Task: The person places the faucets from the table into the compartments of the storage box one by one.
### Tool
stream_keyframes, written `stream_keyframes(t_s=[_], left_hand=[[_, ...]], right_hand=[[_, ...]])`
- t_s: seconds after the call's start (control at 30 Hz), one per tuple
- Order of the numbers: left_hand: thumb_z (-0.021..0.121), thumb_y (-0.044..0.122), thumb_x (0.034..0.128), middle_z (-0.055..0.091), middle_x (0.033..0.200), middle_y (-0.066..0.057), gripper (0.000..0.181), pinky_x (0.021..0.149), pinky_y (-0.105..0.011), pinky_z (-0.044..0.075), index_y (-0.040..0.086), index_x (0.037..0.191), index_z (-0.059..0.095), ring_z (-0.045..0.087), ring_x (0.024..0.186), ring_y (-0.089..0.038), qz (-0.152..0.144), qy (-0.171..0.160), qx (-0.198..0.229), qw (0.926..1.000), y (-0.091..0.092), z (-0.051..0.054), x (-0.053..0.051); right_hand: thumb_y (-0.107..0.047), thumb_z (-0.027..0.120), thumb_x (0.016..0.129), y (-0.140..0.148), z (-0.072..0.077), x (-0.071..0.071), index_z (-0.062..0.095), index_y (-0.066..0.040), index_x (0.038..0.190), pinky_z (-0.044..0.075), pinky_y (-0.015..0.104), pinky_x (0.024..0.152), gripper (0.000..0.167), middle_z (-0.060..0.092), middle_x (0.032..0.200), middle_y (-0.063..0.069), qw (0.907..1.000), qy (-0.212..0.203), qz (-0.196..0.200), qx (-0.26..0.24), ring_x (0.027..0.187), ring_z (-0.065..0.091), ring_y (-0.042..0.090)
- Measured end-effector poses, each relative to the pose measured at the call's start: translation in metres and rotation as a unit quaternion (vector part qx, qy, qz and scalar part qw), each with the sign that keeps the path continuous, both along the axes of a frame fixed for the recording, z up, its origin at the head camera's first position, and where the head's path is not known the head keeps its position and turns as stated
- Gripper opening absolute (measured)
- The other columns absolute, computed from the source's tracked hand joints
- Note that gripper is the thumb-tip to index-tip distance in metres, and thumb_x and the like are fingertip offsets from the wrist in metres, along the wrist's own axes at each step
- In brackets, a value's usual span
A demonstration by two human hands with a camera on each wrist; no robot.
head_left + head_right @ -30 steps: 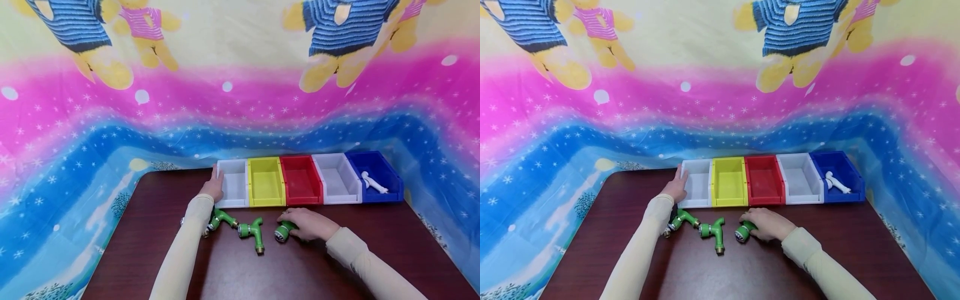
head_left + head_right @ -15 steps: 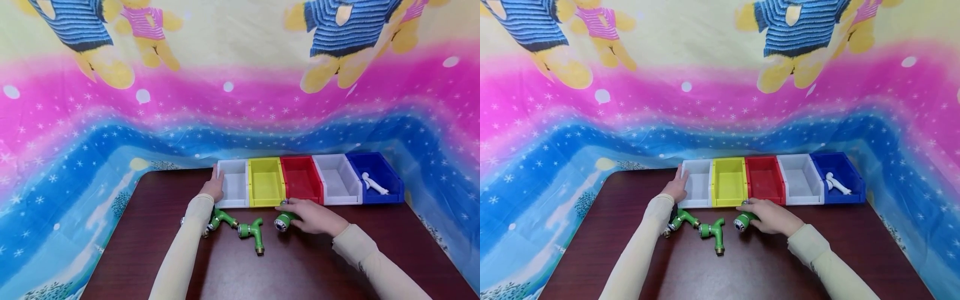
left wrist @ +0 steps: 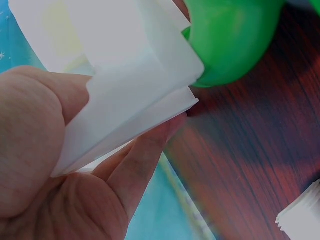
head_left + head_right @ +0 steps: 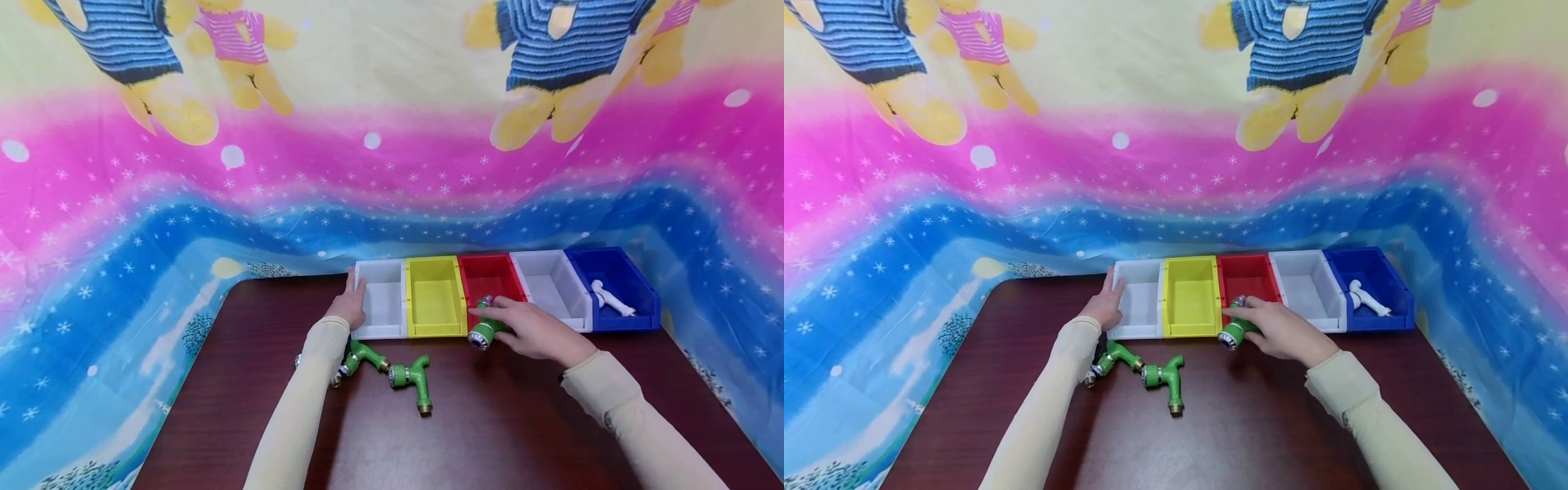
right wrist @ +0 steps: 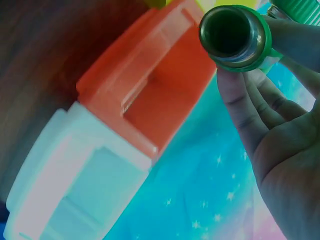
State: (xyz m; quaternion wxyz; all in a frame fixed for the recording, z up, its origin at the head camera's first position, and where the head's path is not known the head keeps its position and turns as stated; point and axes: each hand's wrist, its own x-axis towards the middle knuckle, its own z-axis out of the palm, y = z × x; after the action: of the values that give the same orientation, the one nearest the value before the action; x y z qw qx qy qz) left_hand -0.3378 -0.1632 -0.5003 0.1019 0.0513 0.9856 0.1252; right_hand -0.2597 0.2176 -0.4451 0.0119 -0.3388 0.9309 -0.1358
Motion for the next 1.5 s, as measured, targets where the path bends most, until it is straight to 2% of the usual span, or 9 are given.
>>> stream_keyframes(t_s=[0.2,0.43,0.63,0.73,0.8,1.0,1.27,1.5], left_hand=[[0.058,-0.001,0.098,-0.016,0.174,-0.013,0.084,0.061,-0.033,0.05,0.01,0.168,0.013,0.055,0.056,-0.021,0.005,-0.004,0.009,0.9999,0.001,0.003,0.002],[0.059,-0.002,0.0974,-0.015,0.174,-0.013,0.084,0.064,-0.034,0.051,0.01,0.167,0.015,0.056,0.056,-0.022,0.008,-0.001,0.009,0.9999,0.0,-0.001,-0.001],[0.058,-0.002,0.0976,-0.017,0.174,-0.011,0.084,0.066,-0.035,0.052,0.011,0.168,0.014,0.057,0.057,-0.022,0.012,-0.006,0.017,0.9998,-0.001,0.0,-0.001],[0.058,-0.003,0.0975,-0.017,0.174,-0.011,0.084,0.065,-0.034,0.052,0.012,0.168,0.014,0.057,0.057,-0.022,0.013,-0.008,0.019,0.9997,-0.001,0.0,-0.001],[0.058,-0.003,0.0976,-0.018,0.174,-0.01,0.084,0.064,-0.034,0.051,0.012,0.168,0.014,0.057,0.057,-0.022,0.013,-0.009,0.019,0.9997,-0.001,0.001,0.0],[0.057,-0.002,0.0984,-0.017,0.174,-0.01,0.083,0.061,-0.032,0.048,0.012,0.168,0.014,0.055,0.056,-0.022,0.014,-0.009,0.016,0.9997,0.0,0.002,0.001],[0.056,-0.001,0.099,-0.017,0.174,-0.009,0.083,0.06,-0.032,0.048,0.013,0.168,0.013,0.056,0.056,-0.021,0.013,-0.009,0.013,0.9998,0.002,0.003,0.001],[0.057,-0.001,0.0986,-0.016,0.174,-0.011,0.082,0.057,-0.03,0.047,0.013,0.168,0.014,0.055,0.054,-0.02,0.012,-0.006,0.004,0.9999,0.001,0.001,0.0]], right_hand=[[-0.011,0.084,0.086,0.015,0.006,-0.007,0.062,-0.024,0.147,0.059,0.03,0.078,0.066,0.062,0.107,0.0,0.9999,0.004,-0.01,-0.005,0.09,0.06,0.012],[-0.007,0.084,0.084,0.027,0.009,-0.013,0.06,-0.023,0.148,0.058,0.031,0.075,0.07,0.063,0.106,0.001,0.9997,0.01,-0.02,-0.005,0.086,0.06,0.011],[-0.002,0.081,0.087,0.038,0.013,-0.019,0.057,-0.018,0.15,0.061,0.043,0.081,0.07,0.063,0.119,0.012,0.9988,0.004,-0.044,-0.019,0.102,0.064,0.025],[-0.001,0.079,0.088,0.044,0.015,-0.023,0.056,-0.02,0.151,0.061,0.049,0.084,0.07,0.062,0.126,0.017,0.9977,0.0,-0.064,-0.022,0.11,0.063,0.033],[-0.001,0.079,0.088,0.047,0.016,-0.026,0.056,-0.021,0.152,0.061,0.049,0.082,0.07,0.062,0.122,0.017,0.9972,-0.002,-0.072,-0.021,0.106,0.063,0.033],[-0.004,0.078,0.09,0.061,0.017,-0.035,0.055,-0.02,0.153,0.058,0.037,0.07,0.069,0.06,0.112,0.011,0.9957,0.012,-0.09,-0.014,0.085,0.059,0.019],[-0.005,0.077,0.091,0.079,0.019,-0.044,0.052,-0.018,0.154,0.06,0.045,0.072,0.069,0.059,0.117,0.015,0.991,0.03,-0.13,-0.011,0.087,0.062,0.024],[-0.005,0.077,0.091,0.088,0.016,-0.055,0.052,-0.012,0.153,0.059,0.057,0.081,0.067,0.058,0.122,0.023,0.986,0.043,-0.161,-0.003,0.097,0.065,0.035]])
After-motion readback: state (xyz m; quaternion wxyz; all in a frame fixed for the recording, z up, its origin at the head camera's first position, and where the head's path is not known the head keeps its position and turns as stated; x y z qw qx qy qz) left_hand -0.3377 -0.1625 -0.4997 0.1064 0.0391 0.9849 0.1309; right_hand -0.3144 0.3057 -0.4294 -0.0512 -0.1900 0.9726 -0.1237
